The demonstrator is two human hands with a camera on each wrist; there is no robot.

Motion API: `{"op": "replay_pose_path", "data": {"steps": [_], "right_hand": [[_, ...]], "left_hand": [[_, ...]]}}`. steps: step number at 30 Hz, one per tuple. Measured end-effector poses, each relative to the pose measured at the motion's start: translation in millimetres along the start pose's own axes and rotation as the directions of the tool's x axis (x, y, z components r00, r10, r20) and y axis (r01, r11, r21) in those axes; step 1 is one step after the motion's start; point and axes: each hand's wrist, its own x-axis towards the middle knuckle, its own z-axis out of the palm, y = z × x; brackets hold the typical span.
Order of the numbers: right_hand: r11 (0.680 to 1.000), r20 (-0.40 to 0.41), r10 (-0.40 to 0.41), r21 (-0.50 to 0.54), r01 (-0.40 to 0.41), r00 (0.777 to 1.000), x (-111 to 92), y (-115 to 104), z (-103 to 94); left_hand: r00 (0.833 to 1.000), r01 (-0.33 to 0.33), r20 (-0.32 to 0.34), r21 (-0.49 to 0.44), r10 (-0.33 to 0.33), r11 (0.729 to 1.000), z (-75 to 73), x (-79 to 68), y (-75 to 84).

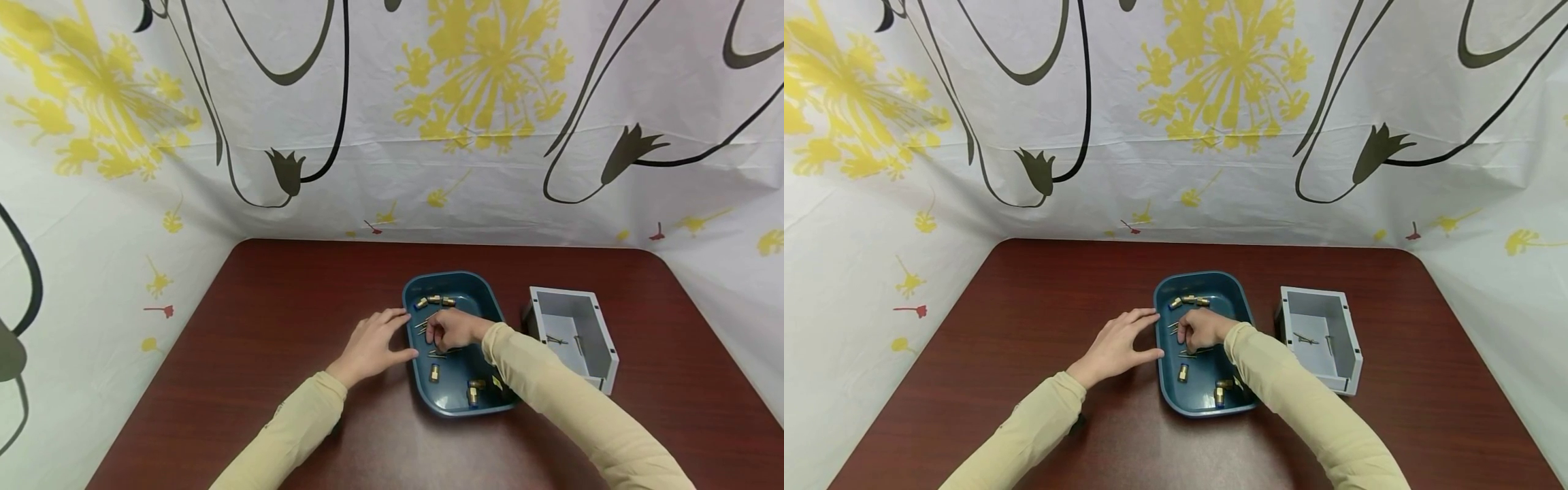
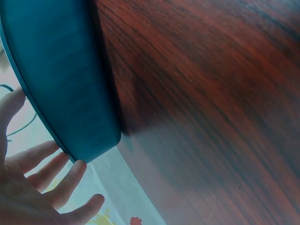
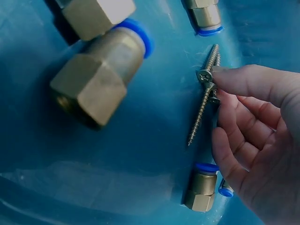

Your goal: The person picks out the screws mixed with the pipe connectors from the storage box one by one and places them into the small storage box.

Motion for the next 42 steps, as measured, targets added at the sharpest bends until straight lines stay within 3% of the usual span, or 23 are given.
{"op": "replay_pose_path", "data": {"steps": [27,42], "right_hand": [[1.000,-0.033,-0.003,0.006,0.003,0.999,-0.5,2.1,1.2],[0.995,-0.095,-0.065,0.072,0.072,0.993,-3.2,3.3,-13.2]], "left_hand": [[1.000,0.017,0.012,0.001,-0.017,1.000,-1.6,0.1,1.5],[1.000,0.008,0.008,0.004,-0.008,1.000,-0.9,-0.2,1.4]]}}
